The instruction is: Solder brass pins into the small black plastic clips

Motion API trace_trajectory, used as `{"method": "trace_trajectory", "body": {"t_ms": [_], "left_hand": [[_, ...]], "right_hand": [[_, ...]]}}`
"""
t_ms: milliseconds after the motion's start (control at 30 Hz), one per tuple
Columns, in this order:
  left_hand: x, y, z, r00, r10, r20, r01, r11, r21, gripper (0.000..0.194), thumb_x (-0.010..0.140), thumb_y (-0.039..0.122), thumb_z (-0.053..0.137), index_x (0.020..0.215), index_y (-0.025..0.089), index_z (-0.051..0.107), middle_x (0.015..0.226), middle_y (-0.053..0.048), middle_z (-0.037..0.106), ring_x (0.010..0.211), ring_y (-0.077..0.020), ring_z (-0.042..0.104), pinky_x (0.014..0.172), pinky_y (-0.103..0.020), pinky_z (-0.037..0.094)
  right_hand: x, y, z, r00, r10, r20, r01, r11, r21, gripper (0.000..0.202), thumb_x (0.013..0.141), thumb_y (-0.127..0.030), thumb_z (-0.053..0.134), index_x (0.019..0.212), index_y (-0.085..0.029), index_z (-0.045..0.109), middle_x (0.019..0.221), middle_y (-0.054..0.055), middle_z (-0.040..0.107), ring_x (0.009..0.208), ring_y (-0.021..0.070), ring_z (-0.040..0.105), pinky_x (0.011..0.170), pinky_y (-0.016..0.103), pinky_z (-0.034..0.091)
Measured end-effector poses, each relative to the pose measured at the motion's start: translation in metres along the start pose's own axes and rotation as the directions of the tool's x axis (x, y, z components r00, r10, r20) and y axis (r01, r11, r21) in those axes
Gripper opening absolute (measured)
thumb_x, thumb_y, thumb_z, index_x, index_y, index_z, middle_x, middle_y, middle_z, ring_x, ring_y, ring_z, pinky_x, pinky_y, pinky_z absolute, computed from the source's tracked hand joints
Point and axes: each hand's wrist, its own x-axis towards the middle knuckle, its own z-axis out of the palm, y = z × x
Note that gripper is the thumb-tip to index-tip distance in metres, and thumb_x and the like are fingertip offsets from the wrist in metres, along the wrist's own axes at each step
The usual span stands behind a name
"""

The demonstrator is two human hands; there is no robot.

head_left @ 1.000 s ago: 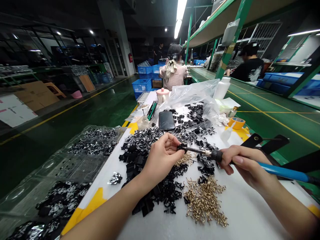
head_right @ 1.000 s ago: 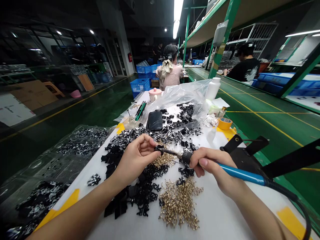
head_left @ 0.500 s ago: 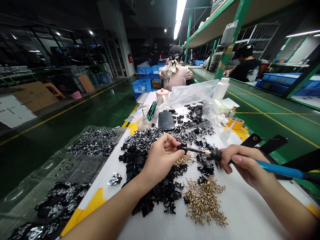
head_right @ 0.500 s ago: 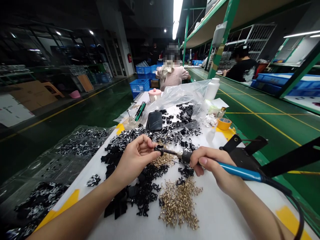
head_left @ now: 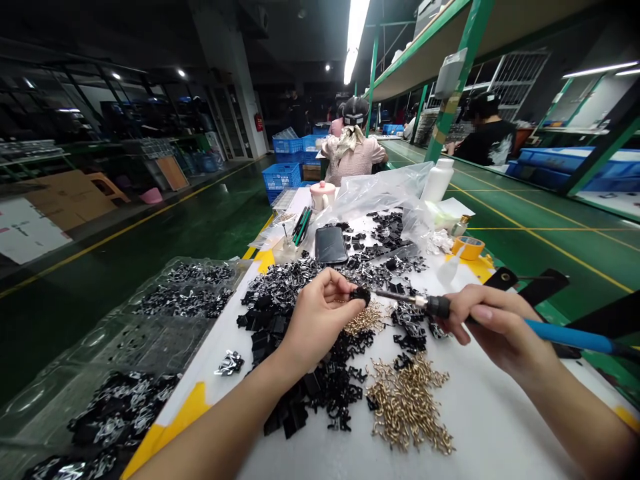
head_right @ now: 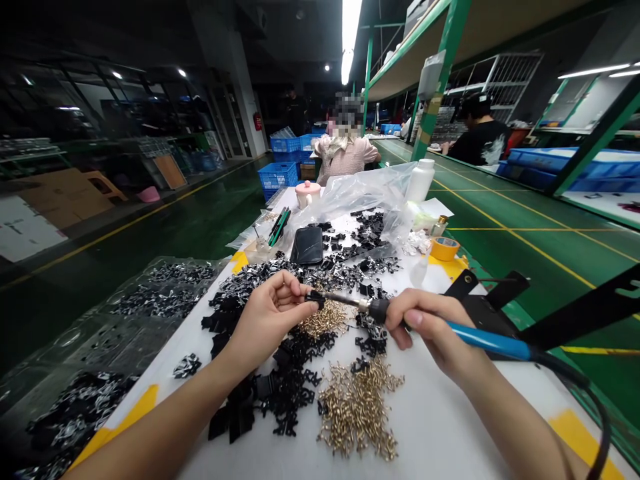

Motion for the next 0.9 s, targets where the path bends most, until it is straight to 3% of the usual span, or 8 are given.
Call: {"method": "trace_trajectory", "body": {"t_ms": [167,367,533,667,767,900], "left_hand": [[-0.001,0.002,0.000,0.999,0.039,0.005,-0.039,0.999,0.004,0.024,0.069,0.018,0.065,0.075,0.019,0.042,0.086,-0.004,0.060,0.077,-0.0119,0.058,0.072,-0.025,0.051],[-0.007,0.007,0.003,0.992,0.104,0.076,-0.104,0.995,0.003,0.022,0.072,0.017,0.063,0.075,0.019,0.041,0.088,-0.005,0.064,0.083,-0.0138,0.061,0.076,-0.027,0.052],[-0.012,0.007,0.008,0.982,0.135,0.135,-0.135,0.991,-0.005,0.020,0.074,0.014,0.061,0.075,0.020,0.042,0.088,-0.004,0.066,0.087,-0.0151,0.063,0.078,-0.027,0.054],[-0.017,0.006,0.015,0.969,0.176,0.173,-0.182,0.983,0.022,0.019,0.074,0.010,0.059,0.074,0.019,0.043,0.088,-0.005,0.065,0.086,-0.0151,0.064,0.076,-0.027,0.055],[-0.020,0.003,0.018,0.946,0.270,0.181,-0.285,0.956,0.065,0.019,0.073,0.005,0.056,0.073,0.019,0.044,0.086,-0.004,0.063,0.090,-0.0157,0.063,0.077,-0.027,0.055],[-0.022,-0.002,0.019,0.877,0.444,0.185,-0.471,0.871,0.141,0.021,0.072,0.000,0.055,0.075,0.019,0.046,0.084,-0.003,0.061,0.090,-0.0160,0.062,0.079,-0.031,0.054]], "right_hand": [[0.004,-0.004,0.003,0.982,-0.130,-0.134,0.135,0.990,0.029,0.016,0.084,-0.031,0.050,0.081,-0.023,0.063,0.057,-0.001,0.053,0.060,0.0149,0.051,0.060,0.031,0.042],[0.005,-0.002,0.018,0.965,-0.102,-0.243,0.050,0.976,-0.211,0.021,0.085,-0.041,0.051,0.093,-0.023,0.059,0.077,0.003,0.060,0.069,0.0158,0.057,0.064,0.031,0.046],[0.000,0.001,0.032,0.994,0.012,-0.107,-0.048,0.940,-0.339,0.023,0.088,-0.040,0.047,0.078,-0.020,0.052,0.066,0.001,0.059,0.052,0.0118,0.055,0.051,0.026,0.044],[-0.002,0.006,0.041,0.996,0.011,-0.088,-0.049,0.900,-0.433,0.027,0.081,-0.036,0.057,0.071,-0.022,0.037,0.068,-0.002,0.051,0.056,0.0108,0.048,0.051,0.024,0.040],[-0.002,0.009,0.043,0.999,0.022,-0.044,-0.040,0.898,-0.438,0.027,0.081,-0.034,0.058,0.073,-0.023,0.035,0.071,-0.002,0.049,0.058,0.0111,0.045,0.051,0.024,0.038],[-0.003,0.008,0.044,1.000,0.021,-0.006,-0.022,0.904,-0.426,0.025,0.081,-0.028,0.057,0.075,-0.023,0.034,0.072,-0.002,0.049,0.060,0.0116,0.046,0.053,0.025,0.038]]}}
